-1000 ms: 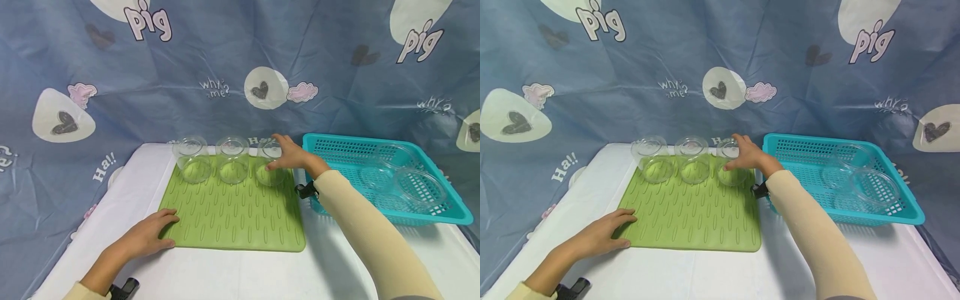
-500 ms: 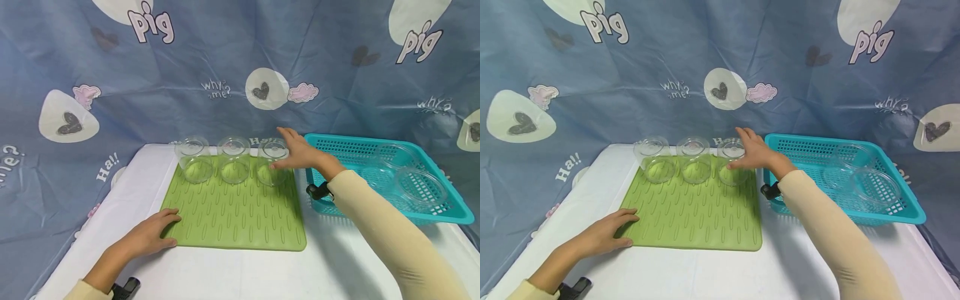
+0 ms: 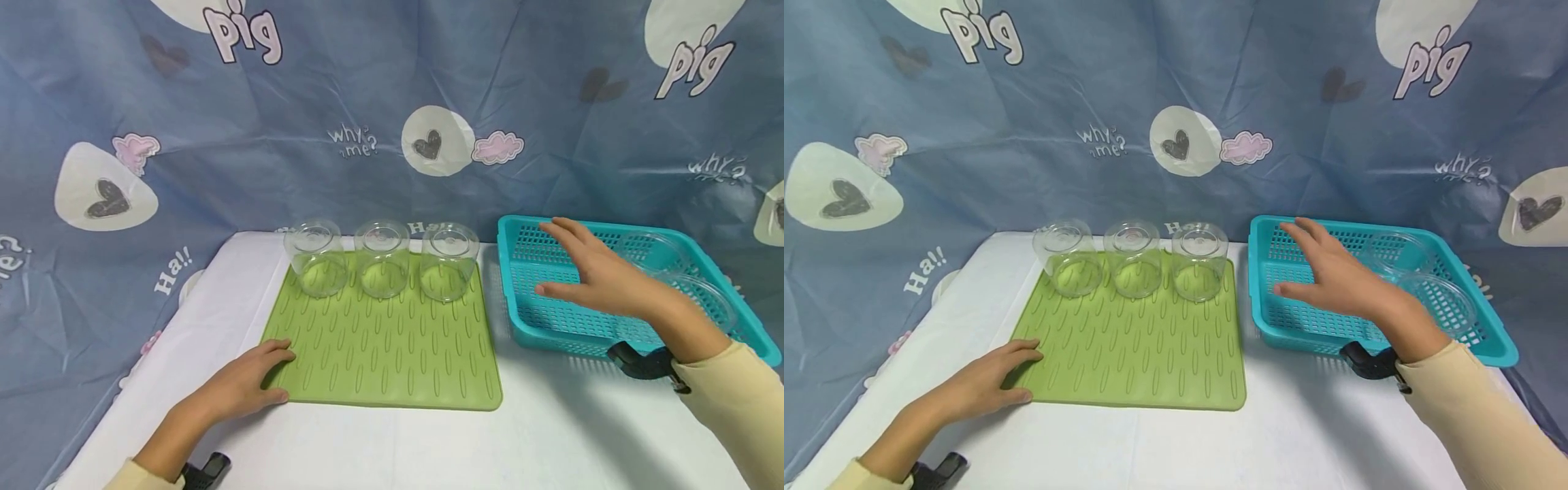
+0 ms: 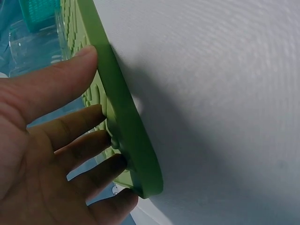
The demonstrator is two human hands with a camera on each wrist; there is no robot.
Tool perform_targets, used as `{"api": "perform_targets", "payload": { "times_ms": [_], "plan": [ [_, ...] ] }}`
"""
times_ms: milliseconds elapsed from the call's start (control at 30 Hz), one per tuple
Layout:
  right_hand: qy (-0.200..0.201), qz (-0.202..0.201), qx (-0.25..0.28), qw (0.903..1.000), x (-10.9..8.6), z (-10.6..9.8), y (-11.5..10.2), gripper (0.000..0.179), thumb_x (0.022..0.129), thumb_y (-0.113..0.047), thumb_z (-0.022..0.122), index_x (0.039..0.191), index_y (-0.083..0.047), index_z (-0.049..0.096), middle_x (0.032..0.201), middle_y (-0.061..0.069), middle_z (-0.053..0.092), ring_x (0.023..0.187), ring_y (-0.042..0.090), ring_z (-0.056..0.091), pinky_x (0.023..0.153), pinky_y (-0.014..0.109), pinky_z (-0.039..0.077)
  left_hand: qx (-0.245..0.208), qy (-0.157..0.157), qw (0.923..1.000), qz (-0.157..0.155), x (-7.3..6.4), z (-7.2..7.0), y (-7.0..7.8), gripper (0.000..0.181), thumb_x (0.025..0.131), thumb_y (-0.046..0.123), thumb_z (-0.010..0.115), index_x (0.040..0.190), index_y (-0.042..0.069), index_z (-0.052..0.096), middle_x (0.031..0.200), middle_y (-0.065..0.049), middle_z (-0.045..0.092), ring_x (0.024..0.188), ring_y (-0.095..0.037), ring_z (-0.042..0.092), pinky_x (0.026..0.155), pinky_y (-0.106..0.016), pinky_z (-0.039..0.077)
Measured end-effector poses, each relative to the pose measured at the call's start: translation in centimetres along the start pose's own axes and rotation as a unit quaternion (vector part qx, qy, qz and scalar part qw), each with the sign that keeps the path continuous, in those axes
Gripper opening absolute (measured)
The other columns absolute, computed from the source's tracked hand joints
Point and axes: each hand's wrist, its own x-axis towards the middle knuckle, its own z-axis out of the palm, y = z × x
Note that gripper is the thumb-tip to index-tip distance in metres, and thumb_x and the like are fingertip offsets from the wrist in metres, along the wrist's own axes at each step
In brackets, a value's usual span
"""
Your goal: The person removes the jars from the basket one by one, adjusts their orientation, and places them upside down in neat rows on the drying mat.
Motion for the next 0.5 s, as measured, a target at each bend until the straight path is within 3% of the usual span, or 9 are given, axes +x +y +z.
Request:
{"api": "perform_targets", "payload": {
  "times_ms": [300, 500],
  "plan": [
    [0.030, 0.034, -0.019, 0.9988, -3.3, -1.3, 3.5, 0.099, 0.086, -0.035, 0.077, 0.160, -0.014, 0.015, 0.164, 0.023, 0.011, 0.140, 0.055, 0.026, 0.091, 0.076, 0.039, 0.001, 0.000, 1.0000, -0.003, 0.0, 0.0, -0.1, 0.061, 0.080, 0.030, 0.081, 0.131, 0.004, 0.060, 0.146, -0.019, 0.050, 0.132, -0.045, 0.050, 0.104, -0.060, 0.046],
    [0.052, 0.068, -0.057, 0.9947, -5.0, -1.7, 5.9, 0.099, 0.086, -0.034, 0.077, 0.159, -0.008, 0.016, 0.161, 0.029, 0.012, 0.140, 0.058, 0.022, 0.091, 0.077, 0.034, 0.003, -0.002, 1.0000, -0.007, 0.0, 0.1, 0.0, 0.061, 0.080, 0.030, 0.081, 0.131, 0.004, 0.060, 0.146, -0.019, 0.050, 0.132, -0.046, 0.049, 0.103, -0.061, 0.046]
  ]
}}
